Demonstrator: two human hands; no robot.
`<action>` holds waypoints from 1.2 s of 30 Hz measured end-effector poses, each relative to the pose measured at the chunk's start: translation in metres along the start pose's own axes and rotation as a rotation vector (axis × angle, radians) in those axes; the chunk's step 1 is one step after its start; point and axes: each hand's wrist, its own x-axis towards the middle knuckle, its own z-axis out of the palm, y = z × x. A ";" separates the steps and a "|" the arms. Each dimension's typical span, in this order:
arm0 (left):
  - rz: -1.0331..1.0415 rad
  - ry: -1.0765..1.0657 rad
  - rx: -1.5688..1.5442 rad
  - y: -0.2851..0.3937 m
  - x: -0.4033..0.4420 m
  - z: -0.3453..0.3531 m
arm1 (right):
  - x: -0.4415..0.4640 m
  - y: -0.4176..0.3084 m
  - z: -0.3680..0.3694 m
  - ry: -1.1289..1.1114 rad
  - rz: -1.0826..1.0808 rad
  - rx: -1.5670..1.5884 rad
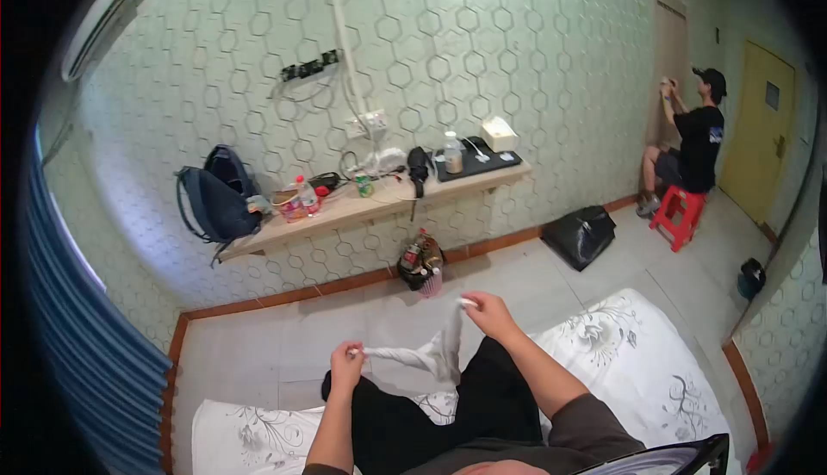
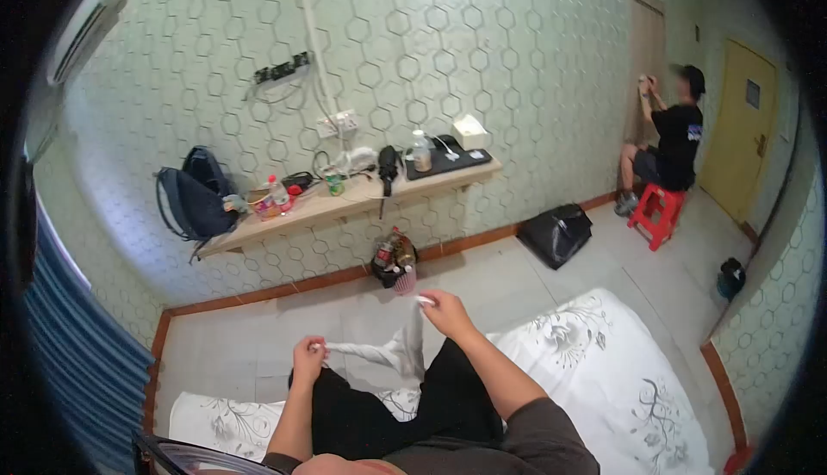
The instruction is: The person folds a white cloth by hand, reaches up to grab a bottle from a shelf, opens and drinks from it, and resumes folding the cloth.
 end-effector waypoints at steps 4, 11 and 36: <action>0.069 -0.009 0.194 -0.036 0.024 0.024 | 0.017 -0.005 0.023 0.026 -0.036 -0.069; -0.196 0.076 0.231 -0.138 -0.002 0.066 | -0.041 0.097 0.118 0.032 0.247 0.027; -0.195 -0.549 0.130 -0.067 -0.013 0.116 | -0.083 0.128 0.171 -0.372 0.223 0.424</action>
